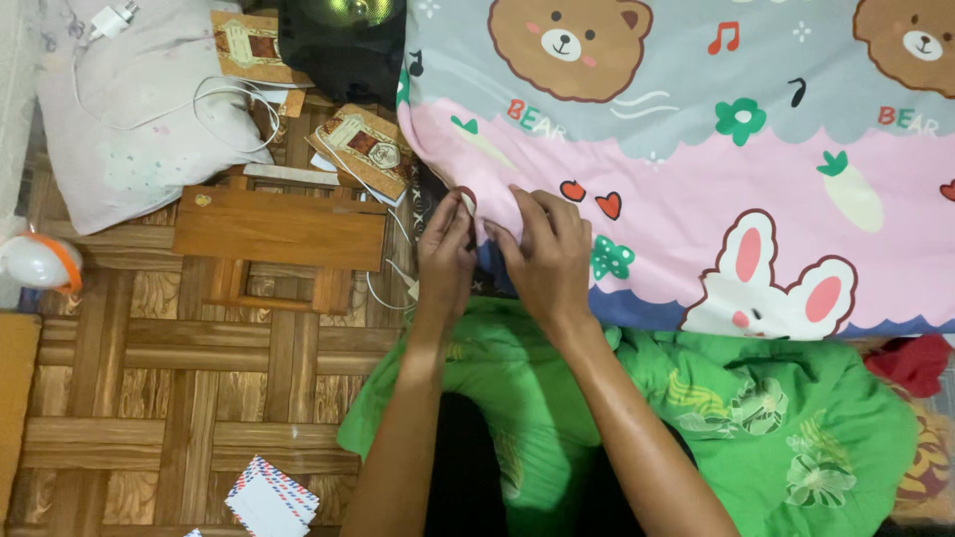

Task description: The person zips a gray pouch and places it on a shelf, then picks up a book from the bed and sets it aside. They stretch a patterned fitted sheet over the mattress, tucking its edges around the corners, then arrange pillows and a green blanket on the bed.

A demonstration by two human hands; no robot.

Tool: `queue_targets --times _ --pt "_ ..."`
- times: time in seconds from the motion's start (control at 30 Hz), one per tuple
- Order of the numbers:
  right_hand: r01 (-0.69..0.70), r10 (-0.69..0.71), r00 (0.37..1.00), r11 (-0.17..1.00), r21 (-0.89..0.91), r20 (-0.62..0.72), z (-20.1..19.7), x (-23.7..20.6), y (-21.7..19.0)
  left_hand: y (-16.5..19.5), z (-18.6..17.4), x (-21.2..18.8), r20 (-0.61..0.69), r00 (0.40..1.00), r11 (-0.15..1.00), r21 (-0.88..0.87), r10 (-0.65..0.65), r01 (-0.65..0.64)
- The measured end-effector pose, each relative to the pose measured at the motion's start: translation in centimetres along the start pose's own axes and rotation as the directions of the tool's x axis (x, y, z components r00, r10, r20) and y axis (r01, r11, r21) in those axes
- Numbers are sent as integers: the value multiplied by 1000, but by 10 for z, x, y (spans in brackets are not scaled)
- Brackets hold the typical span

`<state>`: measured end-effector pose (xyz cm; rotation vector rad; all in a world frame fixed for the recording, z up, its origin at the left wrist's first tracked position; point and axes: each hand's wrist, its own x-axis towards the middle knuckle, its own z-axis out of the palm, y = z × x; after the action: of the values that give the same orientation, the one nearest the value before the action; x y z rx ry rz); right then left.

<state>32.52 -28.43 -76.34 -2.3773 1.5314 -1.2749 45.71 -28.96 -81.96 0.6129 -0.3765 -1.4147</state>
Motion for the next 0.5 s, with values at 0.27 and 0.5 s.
queue_targets --times 0.27,0.5 --pt "89 -98 991 991 96 89 -6 1 -5 -5 -3 3 49 983 961 -208 -177 183" --pt "217 -213 976 955 201 -40 -9 -5 -29 -21 -12 9 -12 982 970 -161 -187 183"
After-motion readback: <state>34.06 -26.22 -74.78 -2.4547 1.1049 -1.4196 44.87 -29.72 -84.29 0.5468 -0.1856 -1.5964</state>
